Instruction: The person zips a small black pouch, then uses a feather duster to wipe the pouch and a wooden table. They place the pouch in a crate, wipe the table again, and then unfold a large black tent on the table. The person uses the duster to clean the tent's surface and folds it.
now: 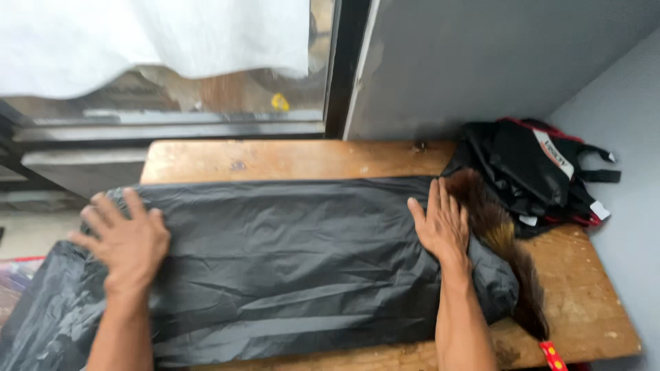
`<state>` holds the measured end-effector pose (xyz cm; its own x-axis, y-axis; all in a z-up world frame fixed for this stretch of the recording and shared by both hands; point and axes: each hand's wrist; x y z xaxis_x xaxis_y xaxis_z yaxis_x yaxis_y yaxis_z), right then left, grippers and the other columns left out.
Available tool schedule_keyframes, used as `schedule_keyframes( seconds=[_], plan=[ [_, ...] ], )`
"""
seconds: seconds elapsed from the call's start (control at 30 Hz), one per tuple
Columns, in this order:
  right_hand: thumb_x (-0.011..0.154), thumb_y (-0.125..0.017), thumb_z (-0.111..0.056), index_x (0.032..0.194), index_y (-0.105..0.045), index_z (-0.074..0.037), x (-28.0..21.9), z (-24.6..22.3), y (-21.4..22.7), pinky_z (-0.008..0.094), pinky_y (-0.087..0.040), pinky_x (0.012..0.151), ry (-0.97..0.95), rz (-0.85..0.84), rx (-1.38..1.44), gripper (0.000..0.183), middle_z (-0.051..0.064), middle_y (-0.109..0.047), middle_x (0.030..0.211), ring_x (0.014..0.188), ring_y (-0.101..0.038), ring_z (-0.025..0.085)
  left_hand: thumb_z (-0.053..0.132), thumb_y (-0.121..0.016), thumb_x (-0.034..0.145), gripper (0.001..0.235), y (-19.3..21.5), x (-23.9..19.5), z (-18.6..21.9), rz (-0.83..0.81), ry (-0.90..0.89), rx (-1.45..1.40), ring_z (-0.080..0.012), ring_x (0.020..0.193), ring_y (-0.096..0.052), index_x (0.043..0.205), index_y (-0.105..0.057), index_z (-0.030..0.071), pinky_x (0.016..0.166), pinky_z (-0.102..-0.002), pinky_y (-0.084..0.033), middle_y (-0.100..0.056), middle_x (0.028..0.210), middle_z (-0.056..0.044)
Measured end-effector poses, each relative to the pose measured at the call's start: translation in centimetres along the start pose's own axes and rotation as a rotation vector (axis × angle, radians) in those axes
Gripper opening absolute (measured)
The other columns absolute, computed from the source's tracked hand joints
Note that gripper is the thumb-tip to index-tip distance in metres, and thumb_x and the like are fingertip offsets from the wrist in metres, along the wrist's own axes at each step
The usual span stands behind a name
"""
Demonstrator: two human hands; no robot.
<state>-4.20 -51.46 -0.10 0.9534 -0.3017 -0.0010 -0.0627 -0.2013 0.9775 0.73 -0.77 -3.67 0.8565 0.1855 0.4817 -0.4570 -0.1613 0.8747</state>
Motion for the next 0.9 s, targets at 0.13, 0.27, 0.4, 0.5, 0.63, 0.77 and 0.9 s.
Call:
schedule_keyframes(
  seconds=[0.13, 0.27, 0.4, 0.5, 0.63, 0.77, 0.9],
  plan=[
    [0.097, -0.018, -0.062, 0.151, -0.020, -0.008, -0.4, -0.2, 0.5, 0.050, -0.016, 0.113, -0.033, -0.065, -0.052, 0.076, 0.011, -0.018, 0.158, 0.144, -0.020, 0.029, 0.036, -0.048, 0.090, 0.041, 11.2, 0.7, 10.0, -0.020, -0.547, 0.192, -0.0303, 0.121, -0.054, 0.123, -0.062, 0.016, 0.100, -0.049, -0.040, -0.058, 0.126, -0.010],
    [0.097, -0.019, -0.063, 0.151, -0.018, -0.006, -0.3, 0.4, 0.2, 0.051, -0.020, 0.111, 0.022, -0.080, -0.083, 0.078, 0.015, -0.017, 0.157, 0.142, -0.022, 0.032, 0.030, -0.059, 0.083, 0.043, 13.3, -4.8, 24.3, 0.001, -0.751, -0.314, -0.0312, 0.121, -0.052, 0.122, -0.061, 0.012, 0.102, -0.049, -0.036, -0.059, 0.127, -0.012],
    [0.097, -0.016, -0.063, 0.152, -0.016, -0.008, -0.2, 0.3, 0.8, 0.050, -0.017, 0.113, -0.005, -0.080, -0.075, 0.077, 0.012, -0.017, 0.158, 0.142, -0.022, 0.030, 0.042, -0.045, 0.091, 0.060, 10.7, -9.4, 31.2, -0.237, -0.558, -0.755, -0.0353, 0.136, -0.034, 0.137, -0.048, 0.004, 0.110, -0.059, -0.019, -0.043, 0.144, -0.019],
    [0.097, -0.017, -0.063, 0.152, -0.017, -0.008, 0.3, 0.9, 0.5, 0.052, -0.018, 0.112, 0.014, -0.094, -0.073, 0.078, 0.013, -0.017, 0.158, 0.140, -0.026, 0.032, 0.045, -0.042, 0.092, 0.059, 8.7, -7.8, 28.8, -0.206, -0.478, -0.682, -0.0333, 0.137, -0.034, 0.138, -0.047, 0.009, 0.110, -0.058, -0.020, -0.043, 0.145, -0.016],
    [0.097, -0.016, -0.065, 0.152, -0.018, -0.006, 0.8, 1.6, -0.2, 0.053, -0.020, 0.111, 0.025, -0.098, -0.095, 0.080, 0.015, -0.017, 0.158, 0.141, -0.026, 0.034, 0.044, -0.045, 0.094, 0.053, 3.9, -3.4, 20.7, -0.084, -0.345, -0.442, -0.0332, 0.129, -0.047, 0.135, -0.053, 0.010, 0.106, -0.054, -0.032, -0.053, 0.136, -0.017],
    [0.097, -0.016, -0.065, 0.152, -0.018, -0.008, 0.7, 1.3, -0.4, 0.054, -0.019, 0.111, 0.012, -0.086, -0.108, 0.079, 0.013, -0.017, 0.159, 0.141, -0.025, 0.034, 0.052, -0.048, 0.094, 0.056, 0.6, 0.1, 9.9, -0.086, -0.175, -0.337, -0.0354, 0.127, -0.049, 0.130, -0.059, 0.010, 0.104, -0.057, -0.031, -0.057, 0.133, -0.017],
    [0.097, -0.015, -0.065, 0.153, -0.016, -0.008, 0.5, 0.3, 0.1, 0.052, -0.018, 0.112, -0.019, -0.100, -0.075, 0.080, 0.013, -0.015, 0.159, 0.142, -0.023, 0.034, 0.059, -0.036, 0.099, 0.061, -0.2, 2.1, 3.5, -0.176, -0.004, -0.185, -0.0316, 0.136, -0.039, 0.141, -0.051, 0.018, 0.106, -0.058, -0.028, -0.046, 0.146, -0.012]
  ],
)
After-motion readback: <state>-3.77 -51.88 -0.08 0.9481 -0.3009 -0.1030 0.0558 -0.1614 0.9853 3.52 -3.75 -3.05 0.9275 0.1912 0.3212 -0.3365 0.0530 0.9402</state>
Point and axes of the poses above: each hand's wrist, its own x-axis towards the middle knuckle, its own y-axis out of the back of the hand, z = x × y
